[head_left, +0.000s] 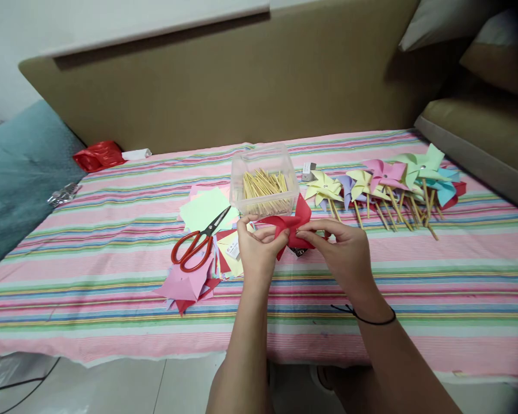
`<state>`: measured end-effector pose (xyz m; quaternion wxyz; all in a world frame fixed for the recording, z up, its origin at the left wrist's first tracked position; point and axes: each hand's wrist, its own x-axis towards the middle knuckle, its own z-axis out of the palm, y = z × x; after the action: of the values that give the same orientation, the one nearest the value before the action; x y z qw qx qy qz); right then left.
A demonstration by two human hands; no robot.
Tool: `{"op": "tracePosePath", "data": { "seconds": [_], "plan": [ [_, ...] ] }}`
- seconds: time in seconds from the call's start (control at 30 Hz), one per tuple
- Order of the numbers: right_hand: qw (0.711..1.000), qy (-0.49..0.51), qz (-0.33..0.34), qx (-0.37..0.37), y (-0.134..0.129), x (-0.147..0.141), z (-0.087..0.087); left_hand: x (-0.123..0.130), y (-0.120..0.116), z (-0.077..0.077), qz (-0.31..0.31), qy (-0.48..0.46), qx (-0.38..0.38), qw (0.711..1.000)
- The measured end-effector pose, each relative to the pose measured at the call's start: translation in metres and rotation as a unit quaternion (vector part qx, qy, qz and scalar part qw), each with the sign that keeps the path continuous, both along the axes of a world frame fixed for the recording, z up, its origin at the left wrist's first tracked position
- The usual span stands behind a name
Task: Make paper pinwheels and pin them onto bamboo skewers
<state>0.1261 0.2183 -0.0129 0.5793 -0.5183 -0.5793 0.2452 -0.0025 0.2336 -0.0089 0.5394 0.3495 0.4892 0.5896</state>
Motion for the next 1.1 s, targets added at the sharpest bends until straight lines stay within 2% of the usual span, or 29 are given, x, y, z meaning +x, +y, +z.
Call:
{"op": "tracePosePath", "data": {
  "seconds": [0.17, 0.47, 1.1],
  "plan": [
    [0.999, -0.013, 0.007, 0.037, 0.0024, -0.0008, -0.0010, 0.0019, -0.0011, 0.0011, -0.006, -0.008, 0.014, 1.000],
    [0.999, -0.006, 0.024, 0.036, 0.0028, -0.0001, -0.0027, 0.0026, -0.0012, 0.0002, 0.004, -0.013, 0.026, 1.000],
    [1.000, -0.013, 0.016, 0.014, 0.0021, -0.0003, -0.0010, 0.0013, -0.0002, -0.0014, -0.016, 0.015, 0.043, 0.999]
  ]
}}
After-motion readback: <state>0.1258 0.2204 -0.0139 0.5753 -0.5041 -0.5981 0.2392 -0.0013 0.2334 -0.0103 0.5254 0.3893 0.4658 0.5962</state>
